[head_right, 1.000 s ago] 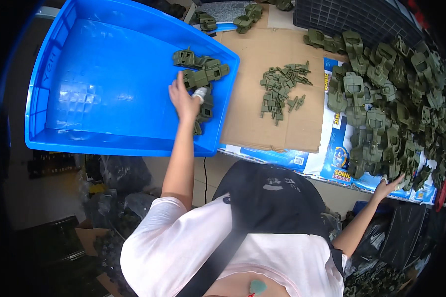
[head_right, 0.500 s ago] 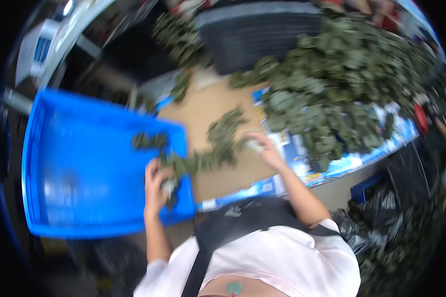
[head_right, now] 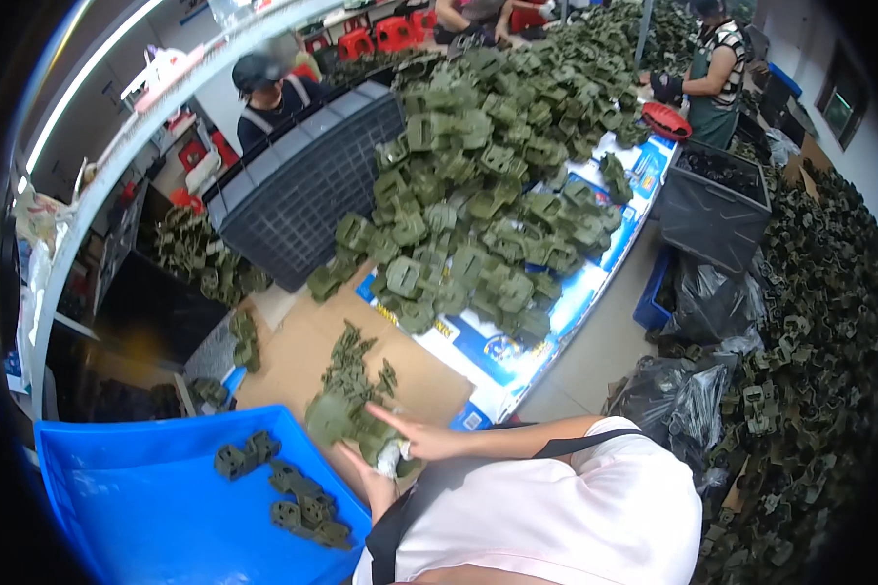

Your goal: The person assembles small green plastic components by hand, picking up pieces from a cardboard surface and snapping them together. The person places the assembled units into a blue plastic bin and continues the process with additional parts from a large pile on the table.

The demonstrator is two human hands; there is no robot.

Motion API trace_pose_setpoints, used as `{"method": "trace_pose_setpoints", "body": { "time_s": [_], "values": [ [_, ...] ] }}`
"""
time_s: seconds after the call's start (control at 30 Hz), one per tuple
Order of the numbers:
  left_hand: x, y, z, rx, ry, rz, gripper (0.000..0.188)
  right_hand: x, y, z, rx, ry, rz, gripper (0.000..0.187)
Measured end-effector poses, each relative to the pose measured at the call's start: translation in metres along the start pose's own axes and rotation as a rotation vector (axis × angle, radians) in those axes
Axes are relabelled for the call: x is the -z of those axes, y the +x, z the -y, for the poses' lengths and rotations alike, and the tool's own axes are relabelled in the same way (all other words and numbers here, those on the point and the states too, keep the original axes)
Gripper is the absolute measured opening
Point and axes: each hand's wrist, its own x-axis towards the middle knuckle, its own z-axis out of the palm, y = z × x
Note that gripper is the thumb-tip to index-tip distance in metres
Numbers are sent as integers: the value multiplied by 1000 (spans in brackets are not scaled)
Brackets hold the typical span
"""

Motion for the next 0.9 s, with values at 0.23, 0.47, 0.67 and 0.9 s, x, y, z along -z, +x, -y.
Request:
{"method": "trace_pose_setpoints", "body": {
  "time_s": [0.23, 0.47, 0.67, 0.9],
  "values": [
    [81, 2, 20, 274, -472, 262, 67, 67, -35, -55, -358, -285, -224, 68],
    [120, -3, 27, 118, -1056, 147, 66, 65, -16, -95, -389, -1218, -222, 66],
    [109, 7, 17, 223, -1192, 111, 55, 64, 203, -124, -120, -878, -75, 48],
    [118, 16, 30, 241, -1052, 53, 65, 67, 239, -179, -464, -1119, 276, 46]
  ]
}}
